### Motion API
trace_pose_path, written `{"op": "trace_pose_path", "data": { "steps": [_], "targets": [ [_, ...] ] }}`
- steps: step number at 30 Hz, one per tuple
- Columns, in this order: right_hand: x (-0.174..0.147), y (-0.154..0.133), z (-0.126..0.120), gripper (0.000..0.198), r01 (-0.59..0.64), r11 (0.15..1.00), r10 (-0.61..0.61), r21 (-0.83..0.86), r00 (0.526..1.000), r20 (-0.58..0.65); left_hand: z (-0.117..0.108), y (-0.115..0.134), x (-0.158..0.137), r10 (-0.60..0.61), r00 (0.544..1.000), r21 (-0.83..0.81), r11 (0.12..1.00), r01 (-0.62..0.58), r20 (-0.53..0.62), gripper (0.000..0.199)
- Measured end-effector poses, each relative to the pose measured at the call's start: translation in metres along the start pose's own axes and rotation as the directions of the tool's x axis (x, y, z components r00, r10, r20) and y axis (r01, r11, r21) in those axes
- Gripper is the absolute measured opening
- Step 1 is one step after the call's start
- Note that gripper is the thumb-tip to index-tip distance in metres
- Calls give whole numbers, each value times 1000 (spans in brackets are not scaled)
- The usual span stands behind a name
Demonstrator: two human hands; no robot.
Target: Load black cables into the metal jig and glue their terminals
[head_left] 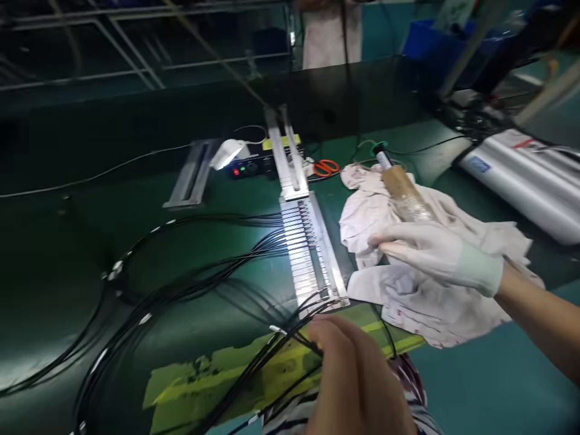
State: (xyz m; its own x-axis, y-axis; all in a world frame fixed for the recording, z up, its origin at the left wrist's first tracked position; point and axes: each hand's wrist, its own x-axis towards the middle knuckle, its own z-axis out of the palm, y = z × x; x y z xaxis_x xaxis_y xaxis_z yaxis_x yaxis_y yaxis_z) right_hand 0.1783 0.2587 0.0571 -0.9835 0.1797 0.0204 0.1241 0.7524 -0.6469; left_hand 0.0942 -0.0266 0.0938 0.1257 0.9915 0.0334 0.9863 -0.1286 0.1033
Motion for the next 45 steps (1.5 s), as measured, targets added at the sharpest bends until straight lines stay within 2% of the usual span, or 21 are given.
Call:
{"op": "trace_pose_path", "data": {
  "steps": [2, 4, 5, 7, 9, 11, 12, 14, 17, 20, 23, 26, 29, 31, 34, 37, 39, 41, 43, 45],
  "targets": [
    [20, -1, 23, 32, 99, 994, -95, -51, 993, 71, 9, -12, 1, 14, 999, 41, 999, -16, 50, 24],
    [36, 2, 41, 32, 195, 976, -180, -97, 974, 140, 23, -36, -3, -22, 988, 2, 1000, 22, 154, 8],
    [42, 4, 48, 32, 232, 967, -214, -107, 964, 156, 31, -52, -6, -86, 978, -19, 996, 91, 190, 4],
    [53, 9, 59, 33, 265, 960, -252, -89, 958, 136, 46, -81, -14, -298, 934, -78, 945, 318, 198, 14],
    [61, 15, 69, 31, 241, 970, -240, -17, 969, 51, 58, -101, -23, -426, 884, -297, 834, 466, 191, 16],
    [67, 22, 78, 28, 176, 979, -174, 101, 984, -26, 65, -106, -30, -450, 859, -488, 709, 509, 242, 18],
    [70, 25, 83, 27, 138, 976, -130, 169, 990, -54, 66, -105, -33, -439, 852, -534, 665, 523, 287, 19],
    [72, 32, 91, 25, 62, 955, -42, 288, 996, -76, 65, -101, -39, -394, 837, -548, 633, 547, 380, 20],
    [73, 39, 98, 24, -8, 928, 27, 373, 999, -44, 56, -98, -48, -319, 834, -529, 657, 537, 451, 16],
    [74, 39, 97, 23, -18, 925, 32, 379, 999, -31, 46, -109, -55, -289, 874, -504, 728, 465, 391, 13],
    [75, 37, 94, 22, -9, 925, 25, 381, 999, -39, 43, -127, -55, -361, 913, -506, 761, 406, 191, 18],
    [75, 37, 95, 23, -8, 930, 23, 367, 999, -36, 58, -142, -50, -490, 871, -426, 783, 453, 25, 22],
    [74, 39, 96, 24, -8, 930, 22, 368, 999, -34, 84, -146, -45, -526, 850, -328, 802, 499, 8, 28],
    [74, 39, 96, 25, -5, 929, 21, 371, 999, -40, 97, -146, -48, -513, 858, -326, 807, 492, 24, 30],
    [75, 39, 95, 24, -6, 935, 24, 354, 999, -48, 96, -149, -62, -464, 879, -413, 783, 466, 111, 30],
    [75, 38, 95, 23, -4, 939, 20, 345, 999, -43, 84, -153, -70, -475, 856, -427, 744, 515, 204, 32],
    [75, 38, 95, 22, 2, 941, 10, 339, 999, -35, 80, -150, -64, -510, 846, -349, 773, 530, 154, 29],
    [76, 38, 95, 21, 11, 944, 1, 330, 999, -36, 84, -143, -49, -497, 867, -281, 827, 487, 39, 22],
    [76, 38, 94, 20, 22, 946, -8, 323, 999, -43, 92, -135, -32, -445, 895, -289, 862, 416, -39, 23],
    [76, 38, 94, 20, 37, 946, -21, 322, 998, -52, 101, -129, -17, -402, 912, -366, 864, 346, -87, 24]
  ]
}}
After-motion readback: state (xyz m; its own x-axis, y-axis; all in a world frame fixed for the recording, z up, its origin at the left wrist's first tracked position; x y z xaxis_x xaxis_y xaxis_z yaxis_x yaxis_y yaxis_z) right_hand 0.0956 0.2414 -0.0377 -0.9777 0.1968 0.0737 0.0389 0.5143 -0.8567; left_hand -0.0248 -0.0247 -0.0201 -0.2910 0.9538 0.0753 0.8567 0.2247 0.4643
